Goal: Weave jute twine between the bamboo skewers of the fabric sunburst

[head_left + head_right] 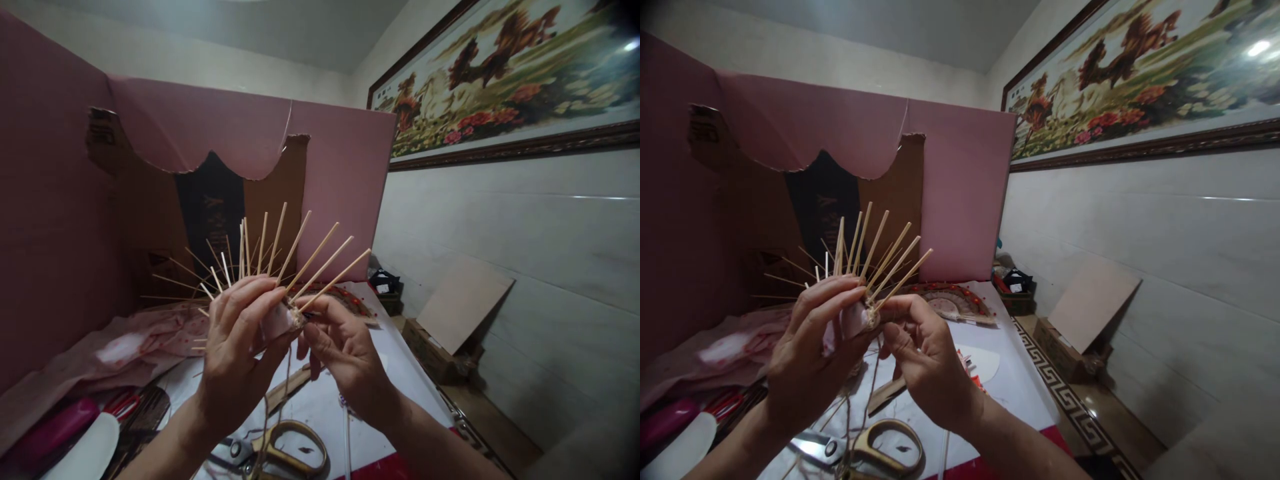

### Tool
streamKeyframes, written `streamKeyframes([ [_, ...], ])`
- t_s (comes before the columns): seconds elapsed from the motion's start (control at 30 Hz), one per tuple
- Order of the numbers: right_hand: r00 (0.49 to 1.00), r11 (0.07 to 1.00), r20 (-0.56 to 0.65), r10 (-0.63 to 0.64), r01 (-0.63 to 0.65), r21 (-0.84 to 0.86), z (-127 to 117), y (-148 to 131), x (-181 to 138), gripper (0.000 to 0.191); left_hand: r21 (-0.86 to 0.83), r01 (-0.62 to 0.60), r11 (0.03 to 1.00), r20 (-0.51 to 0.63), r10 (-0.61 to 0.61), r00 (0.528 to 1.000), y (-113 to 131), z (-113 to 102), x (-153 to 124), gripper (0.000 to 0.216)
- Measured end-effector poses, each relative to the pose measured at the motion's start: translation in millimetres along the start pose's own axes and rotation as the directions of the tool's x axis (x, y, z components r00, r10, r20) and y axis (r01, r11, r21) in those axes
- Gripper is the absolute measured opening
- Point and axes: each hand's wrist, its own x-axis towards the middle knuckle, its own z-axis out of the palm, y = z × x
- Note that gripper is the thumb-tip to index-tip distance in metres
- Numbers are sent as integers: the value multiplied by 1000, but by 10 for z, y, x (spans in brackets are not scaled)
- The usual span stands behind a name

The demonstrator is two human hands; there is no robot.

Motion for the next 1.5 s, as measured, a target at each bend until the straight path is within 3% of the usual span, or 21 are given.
streamKeyframes([
  [0.2,998,999,52,21,-23,48,-21,-52,28,39,4,-50,999,-14,50,999,-7,23,-4,49],
  [0.4,989,977,129,78,-101,187,-31,24,62,29,-8,-46,999,-9,46,999,-16,15,-13,50],
  [0.57,996,984,49,72,-79,161,-28,48,77,21,4,-48,999,-1,48,999,-16,21,-9,51],
  [0.73,996,995,-50,70,-66,68,-31,19,88,20,49,-76,996,4,76,997,-34,28,-28,54],
  [0.93,988,997,-144,-50,41,-67,-23,-48,31,17,65,-83,994,-15,84,996,-48,32,-61,54],
  [1.2,982,971,-140,-129,96,-221,-30,-25,-16,14,-54,38,998,-23,-40,999,-24,82,-64,47],
  [1.5,977,926,-106,-188,140,-350,-13,-19,-58,8,-169,16,986,-59,-26,998,-100,151,-122,46],
])
